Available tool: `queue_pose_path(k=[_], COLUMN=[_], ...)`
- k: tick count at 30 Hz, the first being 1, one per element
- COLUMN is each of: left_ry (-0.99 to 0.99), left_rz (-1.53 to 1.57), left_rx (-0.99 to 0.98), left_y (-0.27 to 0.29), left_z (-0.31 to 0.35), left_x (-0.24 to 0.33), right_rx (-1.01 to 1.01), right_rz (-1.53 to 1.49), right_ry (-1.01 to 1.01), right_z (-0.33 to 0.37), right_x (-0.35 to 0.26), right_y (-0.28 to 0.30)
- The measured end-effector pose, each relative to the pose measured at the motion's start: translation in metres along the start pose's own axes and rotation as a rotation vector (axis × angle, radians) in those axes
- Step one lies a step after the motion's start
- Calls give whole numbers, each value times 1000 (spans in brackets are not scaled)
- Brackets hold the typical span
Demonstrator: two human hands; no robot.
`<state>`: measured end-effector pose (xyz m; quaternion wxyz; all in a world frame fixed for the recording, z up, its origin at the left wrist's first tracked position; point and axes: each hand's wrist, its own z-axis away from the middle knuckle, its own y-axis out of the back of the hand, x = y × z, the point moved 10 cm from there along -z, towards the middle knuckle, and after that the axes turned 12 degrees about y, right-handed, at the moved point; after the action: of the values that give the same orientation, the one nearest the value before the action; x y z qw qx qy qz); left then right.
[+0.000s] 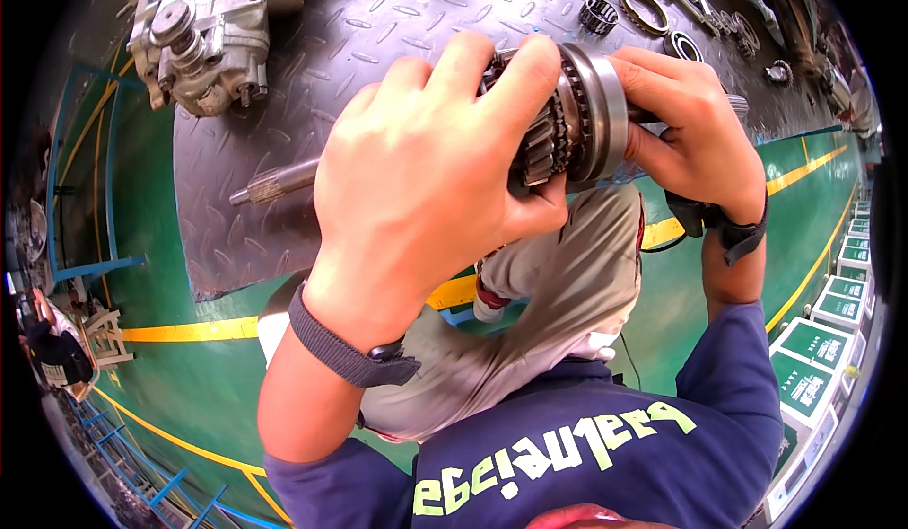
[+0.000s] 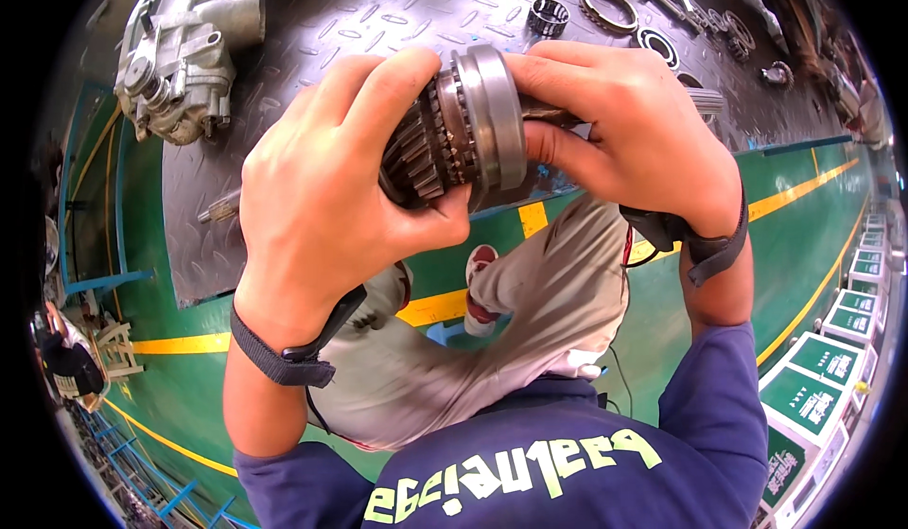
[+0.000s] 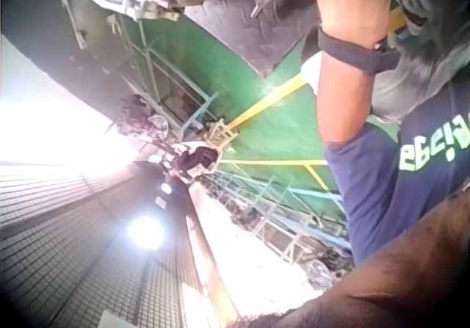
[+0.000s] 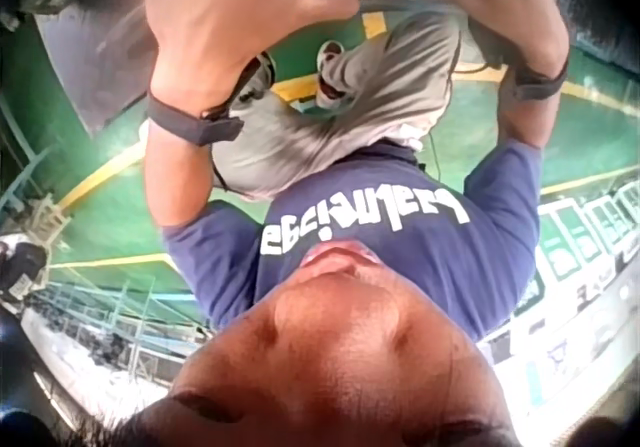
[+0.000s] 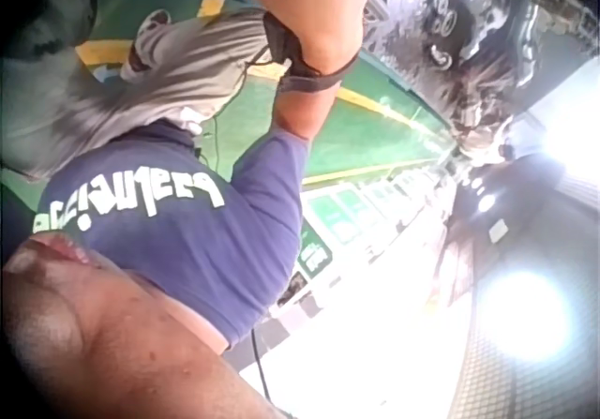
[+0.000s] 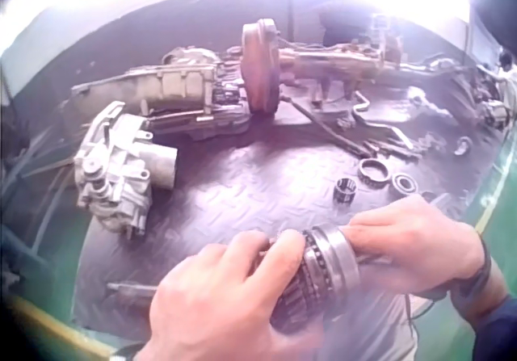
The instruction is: The person assembles various gears onto a transmission shaft by hand, sliding different components onto the shaft and checking their fit.
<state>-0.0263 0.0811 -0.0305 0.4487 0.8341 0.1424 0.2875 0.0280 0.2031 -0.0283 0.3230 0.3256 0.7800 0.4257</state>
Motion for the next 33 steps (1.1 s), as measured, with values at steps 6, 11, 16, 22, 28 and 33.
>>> queue_pose_path(k=[6,11,16,22,28,33], left_ry=[-9,4,0,-26,72,28], left_rz=[15,33,50,67,179,63], left_rx=[36,40,9,50,-5,43], left_y=[2,2,5,7,20,5], left_z=[0,1,3,4,-7,1], left_x=[1,-1,-4,-3,4,-4], right_rx=[-134,-136,-69,-70,-49,105], right_rz=[-80,-197,-124,-121,-114,-104], right_ry=[-102,-146,-134,-143,-144,-106], right_z=[-2,-3,-2,0,3,9], right_x=[10,12,10,13,11,9], right_y=[-5,-9,-8,-7,-5,11])
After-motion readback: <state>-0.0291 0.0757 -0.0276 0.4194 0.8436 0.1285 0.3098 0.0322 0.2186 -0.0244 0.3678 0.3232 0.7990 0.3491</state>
